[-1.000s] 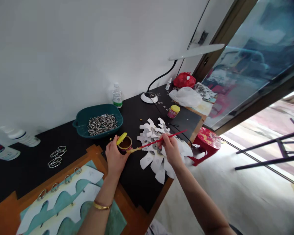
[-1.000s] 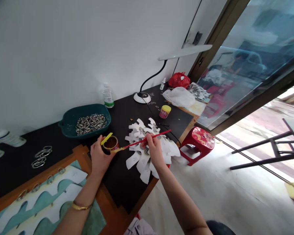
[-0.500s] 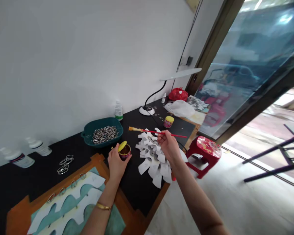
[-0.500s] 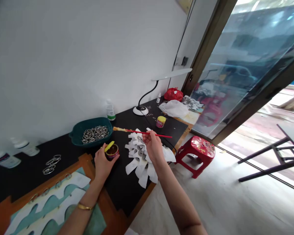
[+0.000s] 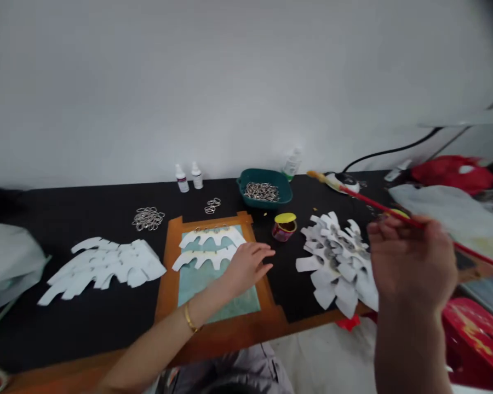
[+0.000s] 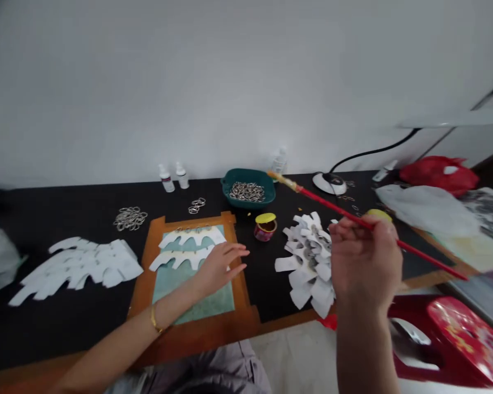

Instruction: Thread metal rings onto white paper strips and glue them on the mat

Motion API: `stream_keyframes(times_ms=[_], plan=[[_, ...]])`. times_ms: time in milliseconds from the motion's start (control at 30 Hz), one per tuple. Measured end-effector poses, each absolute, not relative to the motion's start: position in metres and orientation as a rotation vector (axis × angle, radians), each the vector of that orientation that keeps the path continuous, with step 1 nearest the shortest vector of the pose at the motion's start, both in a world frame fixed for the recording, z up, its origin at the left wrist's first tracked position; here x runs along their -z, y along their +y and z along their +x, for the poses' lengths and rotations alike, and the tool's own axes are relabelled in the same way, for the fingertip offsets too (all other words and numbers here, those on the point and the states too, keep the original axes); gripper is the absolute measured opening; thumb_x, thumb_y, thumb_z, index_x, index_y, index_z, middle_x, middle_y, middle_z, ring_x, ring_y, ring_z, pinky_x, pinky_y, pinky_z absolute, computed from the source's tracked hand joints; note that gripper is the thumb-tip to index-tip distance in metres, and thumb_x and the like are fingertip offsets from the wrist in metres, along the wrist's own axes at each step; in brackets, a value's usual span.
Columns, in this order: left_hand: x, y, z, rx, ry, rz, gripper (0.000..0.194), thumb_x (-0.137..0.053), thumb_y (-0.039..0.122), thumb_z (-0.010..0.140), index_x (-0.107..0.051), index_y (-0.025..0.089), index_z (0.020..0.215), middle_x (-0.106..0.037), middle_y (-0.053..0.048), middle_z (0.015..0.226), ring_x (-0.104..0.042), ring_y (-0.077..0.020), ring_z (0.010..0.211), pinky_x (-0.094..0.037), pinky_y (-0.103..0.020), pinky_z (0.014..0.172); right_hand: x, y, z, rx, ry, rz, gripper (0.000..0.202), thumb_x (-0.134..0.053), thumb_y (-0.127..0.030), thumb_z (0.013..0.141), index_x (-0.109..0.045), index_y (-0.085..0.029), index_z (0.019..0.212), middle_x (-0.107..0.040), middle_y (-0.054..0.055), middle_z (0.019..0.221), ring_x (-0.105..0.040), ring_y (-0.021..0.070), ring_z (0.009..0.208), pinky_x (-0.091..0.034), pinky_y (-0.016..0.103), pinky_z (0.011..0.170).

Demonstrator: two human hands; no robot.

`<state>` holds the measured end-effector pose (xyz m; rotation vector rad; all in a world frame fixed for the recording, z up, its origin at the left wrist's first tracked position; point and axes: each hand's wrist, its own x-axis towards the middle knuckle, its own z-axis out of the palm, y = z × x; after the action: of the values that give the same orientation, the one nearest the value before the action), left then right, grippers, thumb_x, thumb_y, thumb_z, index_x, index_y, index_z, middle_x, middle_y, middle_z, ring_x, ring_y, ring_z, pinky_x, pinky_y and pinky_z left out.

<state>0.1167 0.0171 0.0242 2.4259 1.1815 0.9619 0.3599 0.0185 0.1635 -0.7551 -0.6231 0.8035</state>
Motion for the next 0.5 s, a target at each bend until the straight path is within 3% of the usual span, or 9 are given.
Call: stream_keyframes(times_ms=[100, 167, 267, 500], plan=[[-0.017, -0.023, 0.067, -0.785, 1.179, 2.61, 0.025, -0.051, 0.026, 0.094, -0.064, 0.024, 0.115, -0.068, -0.007, 0.115, -0.061, -0.0216, 0.109, -0.049, -0.041, 0.093, -0.127, 0.004, 0.335, -0.789, -0.712, -0.782, 0.015, -0.058, -0.025, 0.083, -0.07, -0.022, 0.073, -0.063, -0.001, 0.065, -0.061, 0.0111, 0.061, -0.051, 0.031, 0.066], [-0.006, -0.04, 0.035, -0.736, 1.284, 2.715, 0.02, -0.051, 0.022, 0.094, -0.067, 0.023, 0.106, -0.071, -0.005, 0.109, -0.062, -0.0222, 0.105, -0.05, -0.041, 0.09, -0.101, -0.006, 0.318, -0.824, -0.79, -0.824, 0.012, -0.064, -0.031, 0.08, -0.069, -0.02, 0.076, -0.064, -0.001, 0.07, -0.062, 0.0128, 0.064, -0.051, 0.03, 0.064], [0.009, -0.049, 0.0, -0.736, 1.45, 2.734, 0.019, -0.053, 0.026, 0.093, -0.069, 0.024, 0.104, -0.072, -0.005, 0.107, -0.064, -0.0225, 0.102, -0.05, -0.041, 0.09, -0.071, -0.021, 0.295, -0.884, -0.921, -0.901, 0.016, -0.06, -0.031, 0.087, -0.069, -0.019, 0.081, -0.066, 0.002, 0.079, -0.063, 0.0143, 0.07, -0.05, 0.029, 0.066], [0.021, -0.037, -0.003, -0.703, 1.544, 2.639, 0.029, -0.051, 0.035, 0.094, -0.067, 0.022, 0.114, -0.071, -0.01, 0.11, -0.064, -0.0256, 0.105, -0.051, -0.042, 0.089, -0.032, -0.038, 0.243, -0.892, -1.345, -1.112, 0.024, -0.048, -0.035, 0.096, -0.065, -0.02, 0.087, -0.065, 0.004, 0.076, -0.062, 0.0177, 0.071, -0.051, 0.031, 0.067]])
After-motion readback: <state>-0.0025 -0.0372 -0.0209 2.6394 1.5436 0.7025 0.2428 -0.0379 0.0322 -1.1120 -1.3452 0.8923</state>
